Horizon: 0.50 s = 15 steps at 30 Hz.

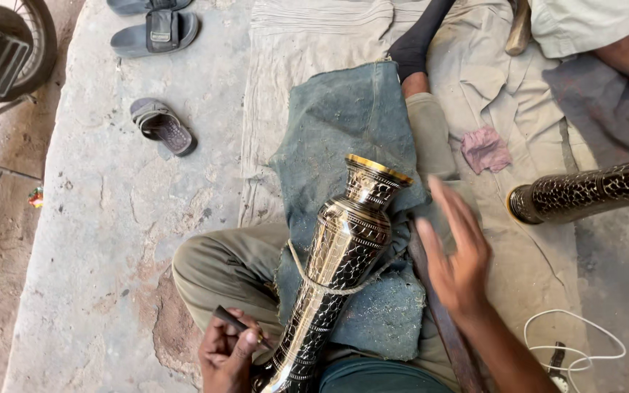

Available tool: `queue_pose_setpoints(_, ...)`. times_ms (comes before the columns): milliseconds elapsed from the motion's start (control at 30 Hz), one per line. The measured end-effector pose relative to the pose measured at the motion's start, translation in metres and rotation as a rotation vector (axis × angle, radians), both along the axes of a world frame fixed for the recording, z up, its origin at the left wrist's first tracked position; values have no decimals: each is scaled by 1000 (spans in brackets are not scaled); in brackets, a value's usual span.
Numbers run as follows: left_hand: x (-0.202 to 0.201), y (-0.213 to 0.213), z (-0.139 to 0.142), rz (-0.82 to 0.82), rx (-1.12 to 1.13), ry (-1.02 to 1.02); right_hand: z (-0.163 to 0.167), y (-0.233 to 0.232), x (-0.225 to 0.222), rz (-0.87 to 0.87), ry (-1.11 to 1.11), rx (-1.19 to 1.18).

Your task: The person sits on the floor and uses a wooden mallet and a small metal punch to emboss or refine decorative patterns on the neck of a silver-colored metal vase. The vase is held steady on a cloth pad on the lap while the person repeatedly taps the punch along the rim and upper body.

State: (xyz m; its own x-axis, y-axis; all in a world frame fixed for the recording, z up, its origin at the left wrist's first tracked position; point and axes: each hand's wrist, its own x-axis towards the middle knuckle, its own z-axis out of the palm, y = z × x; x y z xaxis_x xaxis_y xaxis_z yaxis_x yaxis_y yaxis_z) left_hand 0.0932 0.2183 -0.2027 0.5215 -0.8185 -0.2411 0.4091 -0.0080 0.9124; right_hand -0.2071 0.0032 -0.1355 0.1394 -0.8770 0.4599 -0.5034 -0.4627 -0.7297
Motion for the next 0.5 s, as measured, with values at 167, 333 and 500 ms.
queue_pose_setpoints(167, -13, -6, -11, 59, 334, 16, 25, -63, 43, 85, -239, 105)
queue_pose_setpoints(333, -9, -36, -32, -9, 274, 224, 61, -61, 54, 4, 416, 120)
queue_pose_setpoints(500, 4, -37, -9, -24, 163, -253, 43, -31, 18, 34, 142, 82)
